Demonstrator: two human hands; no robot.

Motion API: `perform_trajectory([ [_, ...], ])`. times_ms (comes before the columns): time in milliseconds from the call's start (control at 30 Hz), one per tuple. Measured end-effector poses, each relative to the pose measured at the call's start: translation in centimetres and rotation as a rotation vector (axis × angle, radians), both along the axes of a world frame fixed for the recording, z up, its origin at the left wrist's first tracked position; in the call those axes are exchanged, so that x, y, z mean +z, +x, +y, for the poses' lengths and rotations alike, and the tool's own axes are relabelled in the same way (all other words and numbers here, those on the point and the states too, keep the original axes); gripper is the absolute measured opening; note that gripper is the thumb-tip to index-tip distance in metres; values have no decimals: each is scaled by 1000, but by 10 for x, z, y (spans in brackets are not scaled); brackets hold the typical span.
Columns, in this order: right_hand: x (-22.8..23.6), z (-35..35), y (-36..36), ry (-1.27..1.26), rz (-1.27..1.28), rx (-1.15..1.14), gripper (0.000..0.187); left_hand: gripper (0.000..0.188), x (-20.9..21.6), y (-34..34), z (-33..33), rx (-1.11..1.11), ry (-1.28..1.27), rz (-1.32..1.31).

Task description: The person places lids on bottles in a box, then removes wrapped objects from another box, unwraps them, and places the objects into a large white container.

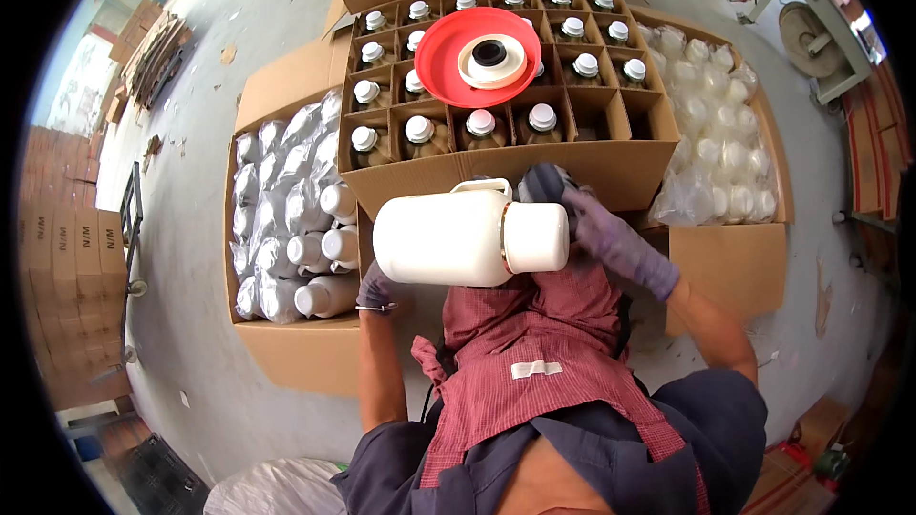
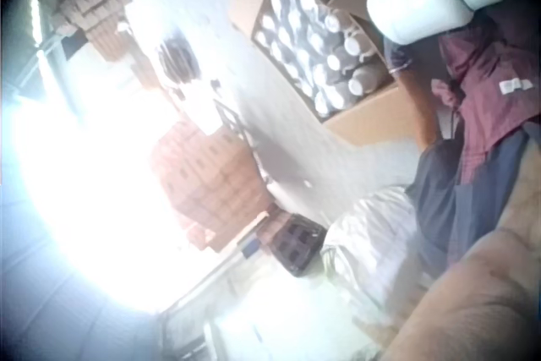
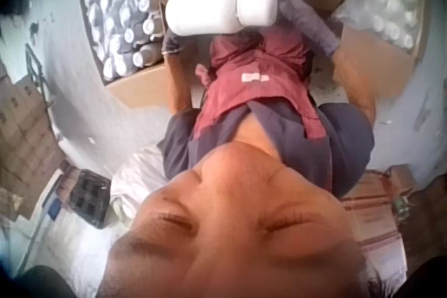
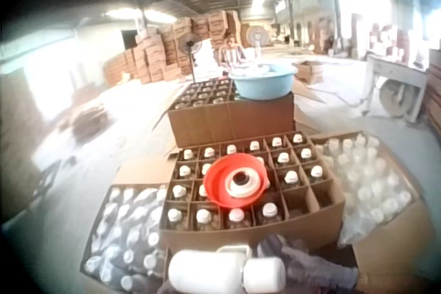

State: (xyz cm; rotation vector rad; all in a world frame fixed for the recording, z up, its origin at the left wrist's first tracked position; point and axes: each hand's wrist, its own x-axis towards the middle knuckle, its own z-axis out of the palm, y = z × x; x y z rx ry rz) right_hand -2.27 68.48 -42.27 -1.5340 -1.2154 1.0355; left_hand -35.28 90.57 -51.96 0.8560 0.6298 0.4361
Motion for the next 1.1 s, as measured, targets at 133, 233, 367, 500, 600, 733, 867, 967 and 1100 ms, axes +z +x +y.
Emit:
perform_trajectory([
  [133, 7, -10, -20, 198, -425, 64, 96, 47, 49, 24, 54, -385, 377, 263],
  [233, -1, -13, -10, -319, -444, 400, 73, 42, 136, 111, 53, -736, 992, 255],
  [367, 36, 55, 38, -107, -1116, 402, 22, 33, 144, 197, -9, -1257, 1508, 713],
  [500, 31, 187, 78, 353, -1082, -36, 19, 34, 124, 194, -31, -1099, 1551, 409],
  [600, -5, 265, 116, 405, -1210, 110, 48, 40, 108, 193, -31, -1072, 1515, 420],
  [733, -17, 300, 145, 10, -1190, 371, 66, 41, 113, 196, -20, -754, 1300, 397],
  [867, 25, 257, 91, 492, -1085, 211, 61, 44, 104, 178, 15, 112, 413, 104],
  [967, 51, 215, 55, 782, -992, 251, 64, 60, 136, 198, 25, 65, -58, -459],
  [1100, 62, 185, 45, 631, -878, -166, 55, 63, 145, 225, 5, 103, 153, -370],
])
